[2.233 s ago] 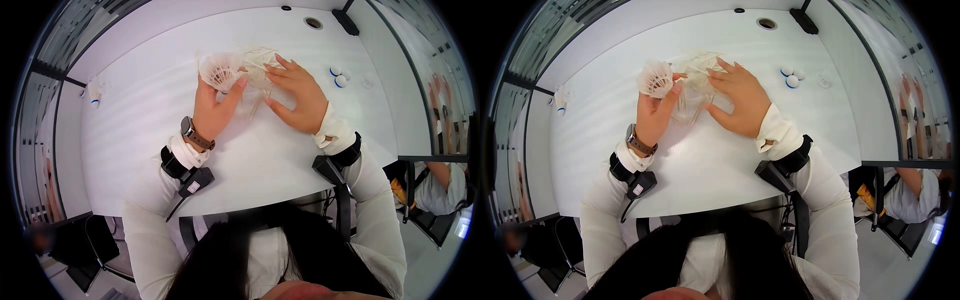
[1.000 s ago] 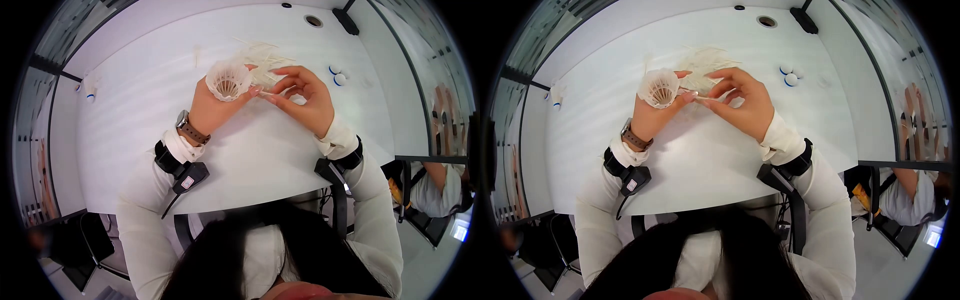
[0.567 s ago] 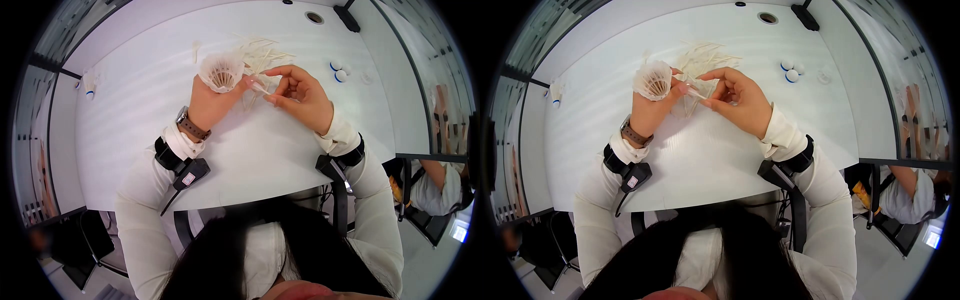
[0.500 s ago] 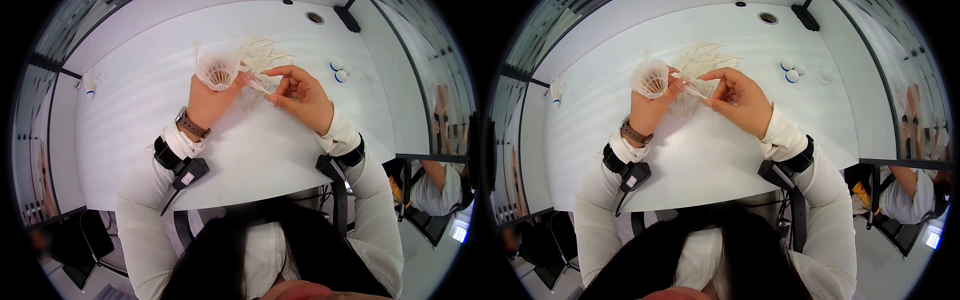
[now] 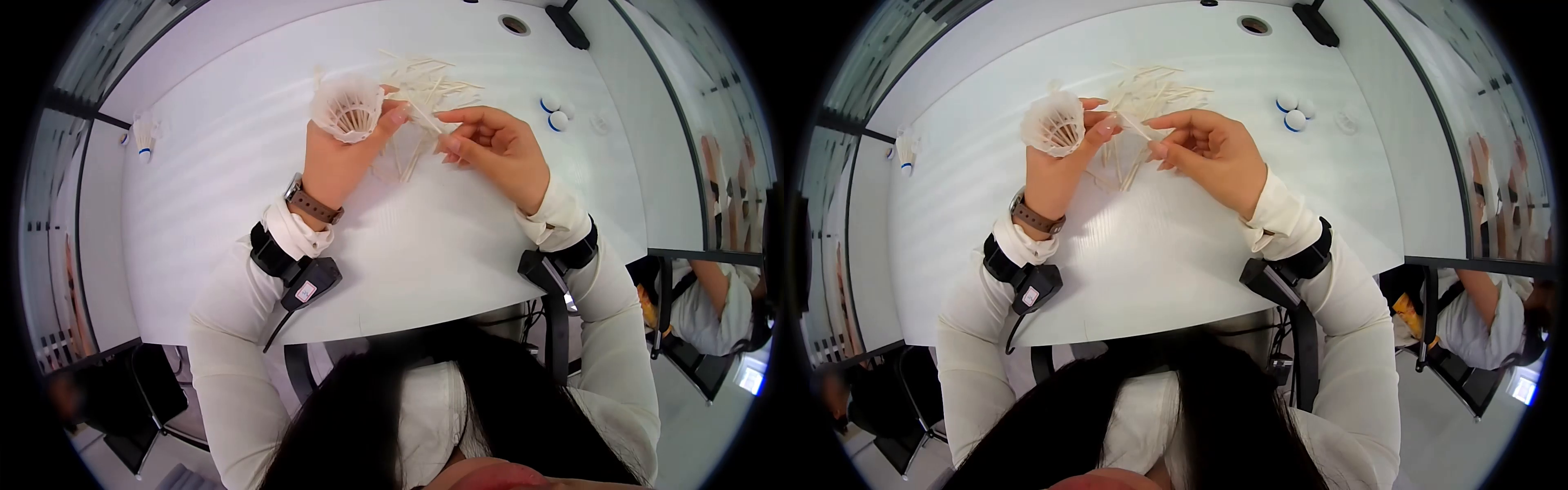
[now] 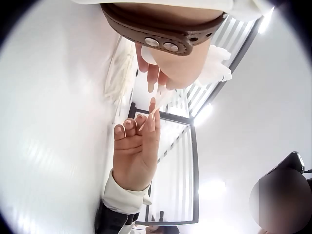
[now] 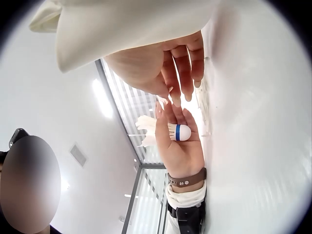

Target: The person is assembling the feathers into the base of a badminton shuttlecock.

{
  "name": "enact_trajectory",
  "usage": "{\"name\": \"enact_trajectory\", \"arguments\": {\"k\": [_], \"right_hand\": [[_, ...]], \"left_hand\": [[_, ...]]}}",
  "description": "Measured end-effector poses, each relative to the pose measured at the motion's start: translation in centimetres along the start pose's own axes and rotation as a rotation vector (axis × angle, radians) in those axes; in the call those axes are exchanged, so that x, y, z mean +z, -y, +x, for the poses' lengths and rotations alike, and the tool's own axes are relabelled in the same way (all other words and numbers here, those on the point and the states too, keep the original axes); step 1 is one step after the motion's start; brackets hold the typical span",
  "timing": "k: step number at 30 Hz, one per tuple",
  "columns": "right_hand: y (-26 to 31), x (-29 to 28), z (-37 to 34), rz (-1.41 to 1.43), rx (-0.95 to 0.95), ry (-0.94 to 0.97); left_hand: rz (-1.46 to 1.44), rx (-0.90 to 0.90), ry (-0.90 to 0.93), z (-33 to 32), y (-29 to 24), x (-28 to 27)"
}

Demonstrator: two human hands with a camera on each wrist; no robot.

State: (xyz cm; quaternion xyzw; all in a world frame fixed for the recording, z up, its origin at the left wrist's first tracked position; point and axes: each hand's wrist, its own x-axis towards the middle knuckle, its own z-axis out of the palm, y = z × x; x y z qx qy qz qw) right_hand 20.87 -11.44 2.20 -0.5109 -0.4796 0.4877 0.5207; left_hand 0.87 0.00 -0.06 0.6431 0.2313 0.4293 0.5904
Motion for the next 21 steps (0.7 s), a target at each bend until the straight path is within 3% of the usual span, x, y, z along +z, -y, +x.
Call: {"name": "enact_trajectory", "arguments": {"k": [4, 9, 12, 21], "right_hand": [[0.7, 0.3, -0.1, -0.023, 0.105, 0.019], [0.2, 0.3, -0.1, -0.006, 0.078, 0.053], [1.5, 0.5, -0.4, -0.068, 0.232, 0.049], [1.5, 0.3, -0.4, -0.043, 0.202, 0.101]], "left_hand": [[0.120, 0.042, 0.020, -0.1, 0.1, -0.1], [0.172, 0.031, 0.070, -0.2, -0.4, 0.1], [0.137, 0.016, 0.109, -0.3, -0.3, 0.1], [0.082, -0.006, 0.178, -0.6, -0.1, 0.3]]}}
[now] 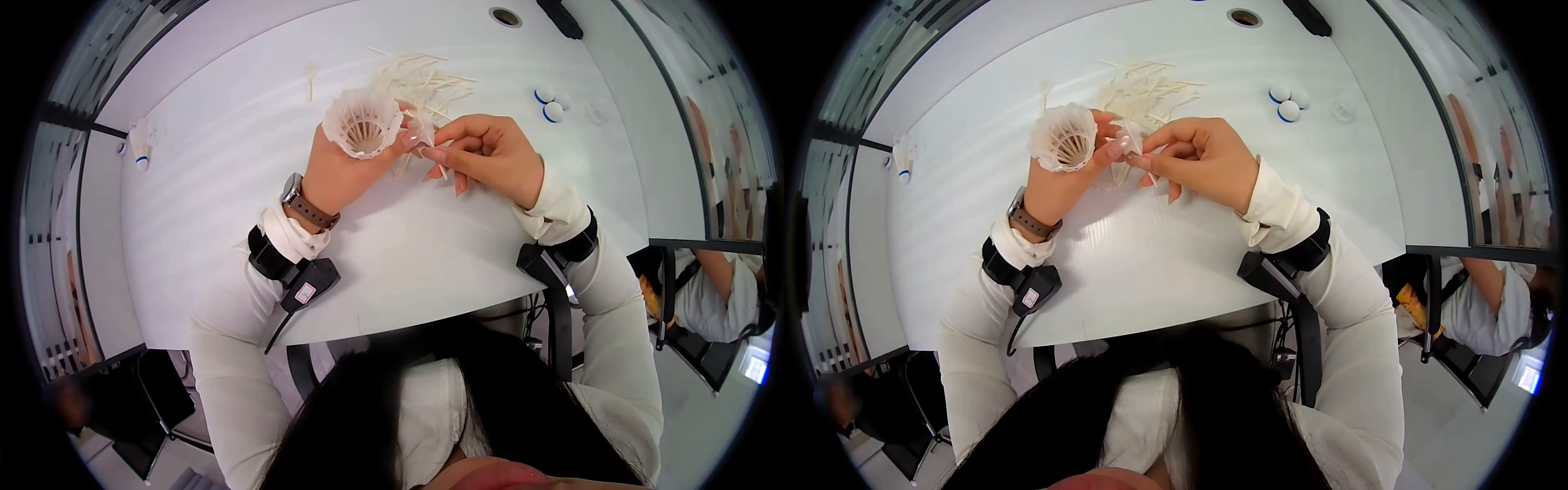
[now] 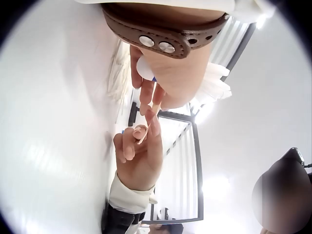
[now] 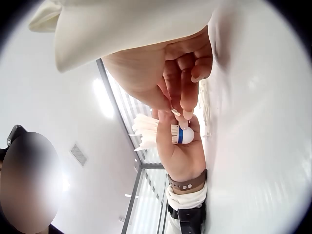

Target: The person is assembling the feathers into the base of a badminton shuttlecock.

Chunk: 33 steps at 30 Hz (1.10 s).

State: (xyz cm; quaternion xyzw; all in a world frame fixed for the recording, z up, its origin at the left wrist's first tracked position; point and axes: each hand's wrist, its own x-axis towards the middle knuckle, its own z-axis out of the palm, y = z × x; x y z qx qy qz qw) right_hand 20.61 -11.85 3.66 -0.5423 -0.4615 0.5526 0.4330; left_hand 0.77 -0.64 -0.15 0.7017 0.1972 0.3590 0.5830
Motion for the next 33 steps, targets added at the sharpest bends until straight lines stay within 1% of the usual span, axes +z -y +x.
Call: {"name": "enact_trajectory", "arguments": {"k": [1, 4, 9, 12, 15, 16, 19, 20, 23, 24, 27, 28, 31, 33], "right_hand": [[0.0, 0.0, 0.0, -0.009, 0.000, 0.002], [0.4, 0.1, -0.2, -0.027, 0.003, -0.011], [0.1, -0.4, 0.1, 0.001, 0.017, -0.087], [0.1, -0.2, 0.1, 0.099, -0.042, -0.130], [-0.6, -0.4, 0.5, 0.108, -0.117, -0.154], [0.0, 0.0, 0.2, 0.128, -0.102, -0.195], [-0.5, -0.5, 0.3, 0.121, -0.011, -0.224], [-0.5, -0.4, 0.2, 0.137, -0.019, -0.228], [-0.7, -0.3, 0.3, 0.132, -0.056, -0.181], [-0.7, -0.2, 0.3, 0.114, -0.055, -0.183], [-0.6, 0.0, 0.3, 0.138, -0.046, -0.166], [-0.7, -0.2, 0.3, 0.130, -0.043, -0.145], [-0.5, 0.1, 0.2, 0.139, -0.038, -0.187], [-0.8, -0.2, 0.3, 0.132, -0.054, -0.197]], "left_hand": [[-0.023, 0.003, -0.002, 0.0, -0.1, 0.1], [-0.078, -0.098, 0.025, 0.0, -1.0, 0.1], [-0.045, 0.010, 0.054, 0.1, -0.8, 0.3], [0.018, 0.050, 0.031, 0.0, -0.2, 0.1], [0.063, 0.054, 0.038, 0.1, -0.1, -0.2], [0.071, 0.050, 0.046, 0.1, -0.2, -0.3], [0.038, 0.068, 0.084, 0.0, -0.2, 0.2], [0.119, -0.007, 0.150, 0.0, -0.6, 0.0], [0.114, -0.081, 0.114, -0.2, -0.4, 0.0], [0.057, -0.122, 0.132, -0.2, -0.9, 0.0], [0.056, -0.049, 0.170, -0.3, -0.9, 0.3], [0.023, -0.056, 0.168, -0.2, -1.1, 0.4], [-0.045, -0.006, 0.168, -0.2, -0.3, 0.1], [-0.005, -0.083, 0.200, -0.3, -0.6, -0.2]]}}
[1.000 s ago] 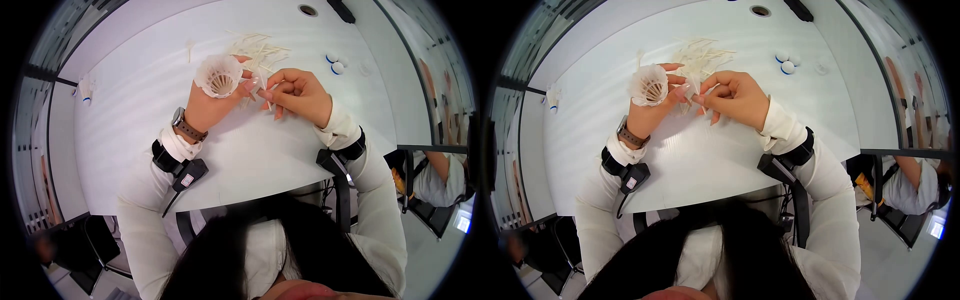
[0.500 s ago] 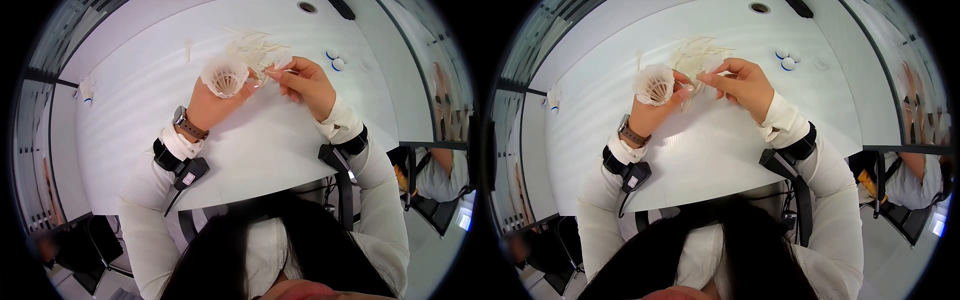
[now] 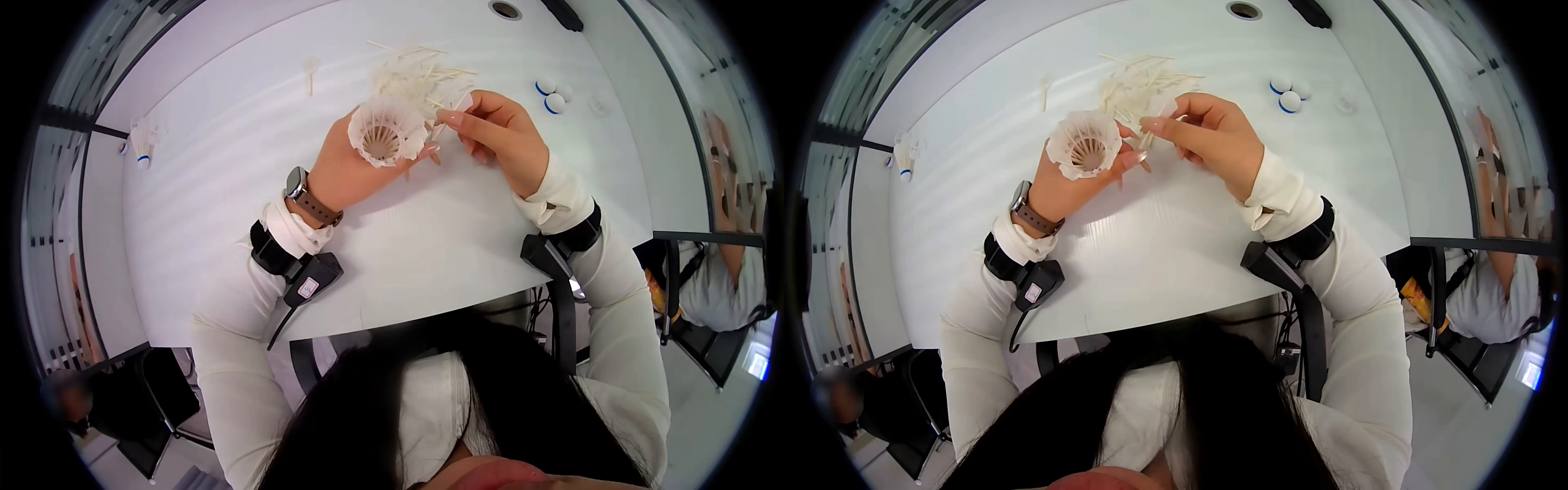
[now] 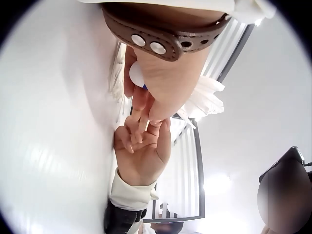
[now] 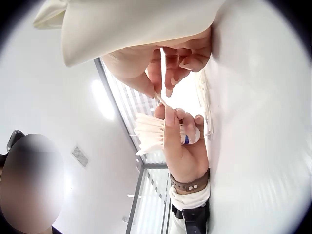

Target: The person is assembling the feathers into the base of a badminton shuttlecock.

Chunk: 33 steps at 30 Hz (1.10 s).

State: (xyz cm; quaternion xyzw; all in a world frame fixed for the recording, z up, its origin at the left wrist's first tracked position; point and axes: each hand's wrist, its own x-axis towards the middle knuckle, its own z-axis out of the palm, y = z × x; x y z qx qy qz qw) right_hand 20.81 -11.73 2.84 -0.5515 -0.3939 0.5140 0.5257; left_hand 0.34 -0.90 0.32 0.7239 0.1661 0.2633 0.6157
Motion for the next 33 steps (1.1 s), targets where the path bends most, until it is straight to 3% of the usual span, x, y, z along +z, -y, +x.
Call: {"name": "enact_trajectory", "arguments": {"k": [21, 33], "right_hand": [[0.4, -0.4, 0.3, 0.075, -0.064, -0.121], [0.3, -1.1, 0.5, 0.117, -0.091, -0.017]], "left_hand": [[-0.034, -0.025, 0.048, 0.0, -0.7, 0.3], [0.002, -0.002, 0.052, 0.1, -0.9, 0.1]]}}
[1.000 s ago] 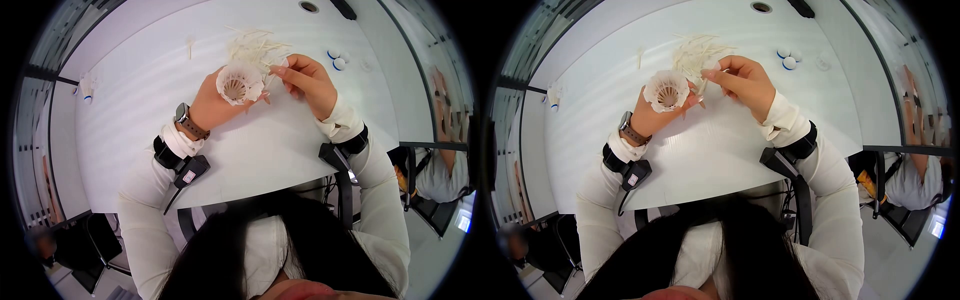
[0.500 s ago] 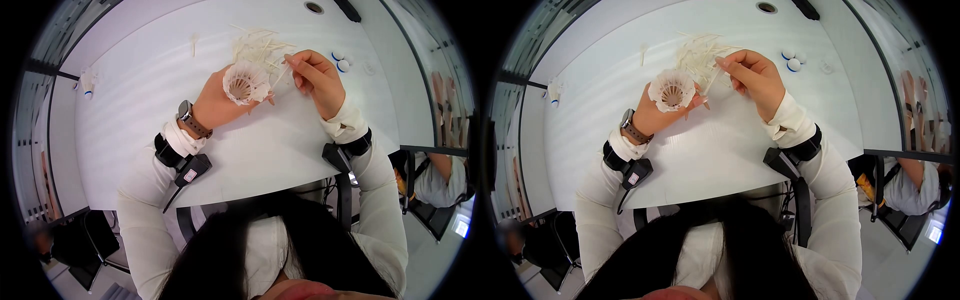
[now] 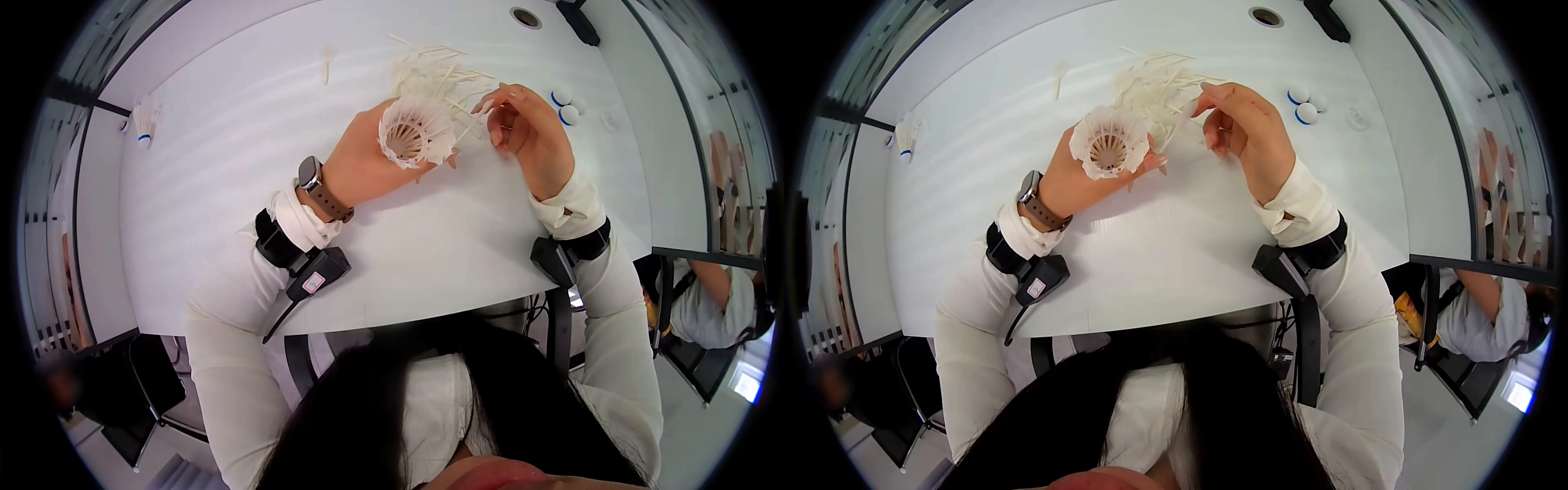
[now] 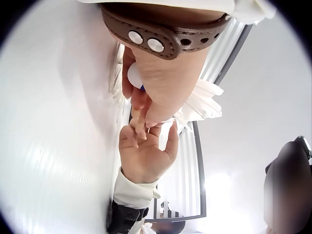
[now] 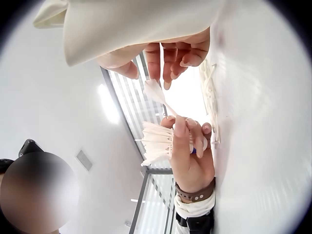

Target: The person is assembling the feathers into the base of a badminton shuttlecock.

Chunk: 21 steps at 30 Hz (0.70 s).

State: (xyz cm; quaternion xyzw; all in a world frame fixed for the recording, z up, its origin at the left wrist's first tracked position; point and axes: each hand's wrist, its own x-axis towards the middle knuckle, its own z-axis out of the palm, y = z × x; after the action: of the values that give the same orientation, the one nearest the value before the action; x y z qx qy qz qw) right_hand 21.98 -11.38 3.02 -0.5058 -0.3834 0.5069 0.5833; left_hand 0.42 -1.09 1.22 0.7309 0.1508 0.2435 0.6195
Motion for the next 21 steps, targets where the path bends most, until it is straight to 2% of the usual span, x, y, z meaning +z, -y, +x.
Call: {"name": "enact_trajectory", "arguments": {"k": [5, 9, 14, 17, 21], "right_hand": [[-0.2, 0.3, 0.1, -0.040, -0.039, -0.037], [0.3, 0.3, -0.3, -0.117, -0.009, 0.057], [0.1, 0.6, -0.4, -0.131, 0.041, 0.034], [0.1, 0.8, -0.5, -0.177, 0.017, 0.033], [0.0, 0.6, -0.6, -0.264, -0.038, 0.037]], "left_hand": [[0.080, 0.107, 0.016, -0.1, 0.9, -0.1], [0.028, 0.063, 0.022, -0.1, 0.3, -0.1], [0.120, 0.052, -0.002, -0.3, -0.1, -0.2], [0.073, -0.005, -0.001, -0.2, 0.0, -0.2], [0.049, 0.058, -0.058, -0.1, 0.4, 0.0]]}}
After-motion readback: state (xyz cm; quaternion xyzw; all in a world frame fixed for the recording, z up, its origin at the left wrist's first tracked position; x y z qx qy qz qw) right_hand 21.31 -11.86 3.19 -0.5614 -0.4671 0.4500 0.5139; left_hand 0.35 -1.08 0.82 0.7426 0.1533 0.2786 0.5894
